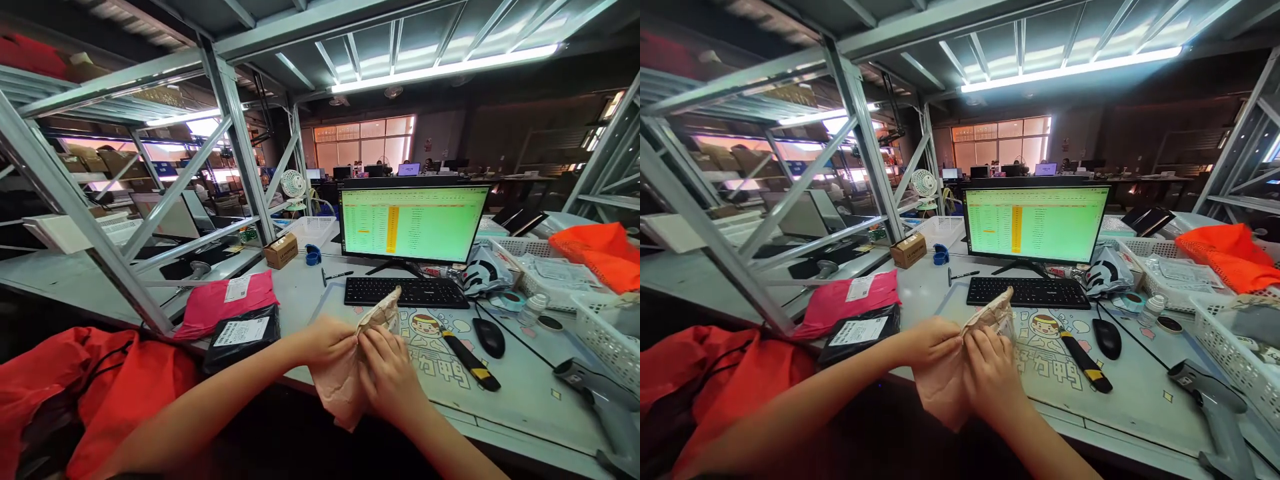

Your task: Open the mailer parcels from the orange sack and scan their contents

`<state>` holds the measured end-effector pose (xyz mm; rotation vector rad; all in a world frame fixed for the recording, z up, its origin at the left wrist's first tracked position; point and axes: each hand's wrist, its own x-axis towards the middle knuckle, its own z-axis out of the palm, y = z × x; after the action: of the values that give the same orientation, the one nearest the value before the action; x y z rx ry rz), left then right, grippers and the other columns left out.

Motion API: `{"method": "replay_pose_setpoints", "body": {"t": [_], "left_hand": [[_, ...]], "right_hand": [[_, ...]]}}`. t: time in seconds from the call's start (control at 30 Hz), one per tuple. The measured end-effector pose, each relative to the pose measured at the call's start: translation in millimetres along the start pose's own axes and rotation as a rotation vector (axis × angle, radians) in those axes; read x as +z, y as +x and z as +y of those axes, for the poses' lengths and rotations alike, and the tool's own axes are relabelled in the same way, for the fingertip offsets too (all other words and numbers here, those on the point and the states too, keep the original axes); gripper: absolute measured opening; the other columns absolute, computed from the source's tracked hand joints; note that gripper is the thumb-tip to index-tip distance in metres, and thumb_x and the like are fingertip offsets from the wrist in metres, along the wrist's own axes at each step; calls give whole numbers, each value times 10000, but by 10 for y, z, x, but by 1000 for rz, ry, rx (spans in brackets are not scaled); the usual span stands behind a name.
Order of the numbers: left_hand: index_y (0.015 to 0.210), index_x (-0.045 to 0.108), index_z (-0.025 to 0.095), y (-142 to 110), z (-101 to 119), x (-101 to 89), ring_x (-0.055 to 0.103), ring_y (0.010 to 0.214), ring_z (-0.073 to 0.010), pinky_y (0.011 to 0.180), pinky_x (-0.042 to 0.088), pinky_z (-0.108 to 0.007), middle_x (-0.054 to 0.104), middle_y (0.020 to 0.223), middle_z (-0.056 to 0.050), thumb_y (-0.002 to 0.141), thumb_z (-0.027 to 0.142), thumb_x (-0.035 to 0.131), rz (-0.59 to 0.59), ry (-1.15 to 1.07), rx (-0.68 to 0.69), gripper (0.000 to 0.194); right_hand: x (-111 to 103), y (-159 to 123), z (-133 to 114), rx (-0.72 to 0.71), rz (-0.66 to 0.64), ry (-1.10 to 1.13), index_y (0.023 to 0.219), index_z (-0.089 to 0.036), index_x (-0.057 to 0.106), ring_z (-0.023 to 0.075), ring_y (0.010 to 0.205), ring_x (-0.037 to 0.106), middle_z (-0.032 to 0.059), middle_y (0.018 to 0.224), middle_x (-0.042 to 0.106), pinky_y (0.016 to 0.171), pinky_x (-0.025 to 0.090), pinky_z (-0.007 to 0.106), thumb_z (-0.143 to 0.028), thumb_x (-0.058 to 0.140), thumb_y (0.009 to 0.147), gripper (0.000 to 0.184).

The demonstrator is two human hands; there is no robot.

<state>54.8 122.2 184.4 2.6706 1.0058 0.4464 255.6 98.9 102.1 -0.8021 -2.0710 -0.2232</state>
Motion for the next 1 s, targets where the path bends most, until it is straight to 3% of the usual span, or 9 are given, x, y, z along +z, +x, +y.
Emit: {"method": "replay_pose_setpoints", "body": {"t": [0.1, 0.17, 0.27, 0.4, 0.57, 0.7, 0.8, 0.9, 1.0], "left_hand": [[723, 600, 197, 7, -24, 88, 536, 661, -162, 674, 416, -266, 644, 716, -41, 983, 337, 358, 16, 18, -3, 382], [751, 610, 191, 19, -44, 117, 552, 697, -171, 710, 444, -277, 655, 747, -44, 964, 340, 370, 57, -103, -24, 354], [859, 658, 179, 34, -54, 150, 616, 876, -209, 861, 488, -331, 706, 940, -68, 906, 311, 406, 132, -414, -31, 289], [781, 666, 193, 38, -38, 287, 615, 983, -236, 963, 481, -382, 701, 1016, -71, 851, 305, 430, 170, -629, -68, 271], [707, 648, 161, 51, 9, 483, 588, 860, -205, 845, 482, -337, 638, 907, -75, 966, 546, 415, 158, -697, -70, 520], [744, 664, 151, 44, 90, 518, 588, 832, -187, 811, 467, -312, 640, 894, -72, 1008, 581, 350, 130, -597, -43, 594], [755, 655, 167, -9, 75, 496, 582, 828, -183, 825, 452, -319, 658, 860, -70, 1043, 498, 287, 84, -337, 0, 572], [697, 627, 184, -108, -127, 362, 566, 798, -186, 821, 433, -330, 642, 776, -60, 1035, 447, 310, 143, -61, -30, 533], [616, 569, 191, -231, -438, 106, 537, 689, -169, 690, 417, -298, 583, 688, -39, 1010, 454, 330, 296, 5, -201, 531]], "right_hand": [[-24, -8, 79, 51, -93, 160, 1267, -159, 586, 299, 1132, 515, 125, 1162, 618, 975, 430, 470, -213, 557, 933, 340], [-49, 7, 111, 74, -123, 246, 1312, -162, 556, 280, 1088, 514, 116, 1140, 595, 950, 447, 455, -245, 576, 942, 380], [-71, 34, 114, 74, -68, 249, 1360, -182, 530, 277, 1072, 510, 112, 1143, 582, 937, 426, 465, -260, 565, 961, 408], [-50, 41, 72, 107, -1, 285, 1202, -198, 601, 250, 1013, 520, 83, 1069, 606, 901, 402, 433, -268, 568, 971, 244], [-14, 10, 82, 84, 10, 247, 1007, -205, 643, 218, 897, 514, 43, 917, 609, 821, 364, 391, -224, 544, 984, 103], [-88, 24, 99, 32, -86, 197, 907, -196, 623, 213, 885, 504, 42, 893, 608, 829, 342, 403, -211, 501, 997, 152], [-184, 17, 70, 2, -229, 153, 872, -196, 592, 224, 901, 498, 38, 900, 606, 868, 341, 434, -206, 530, 973, 119], [-283, -86, 72, -82, -314, 85, 829, -202, 568, 236, 914, 504, 42, 920, 608, 883, 362, 463, -199, 541, 948, 123], [-396, -261, 164, -118, -321, 77, 798, -207, 549, 235, 903, 525, 45, 908, 607, 899, 410, 473, -168, 539, 933, 141]]}}
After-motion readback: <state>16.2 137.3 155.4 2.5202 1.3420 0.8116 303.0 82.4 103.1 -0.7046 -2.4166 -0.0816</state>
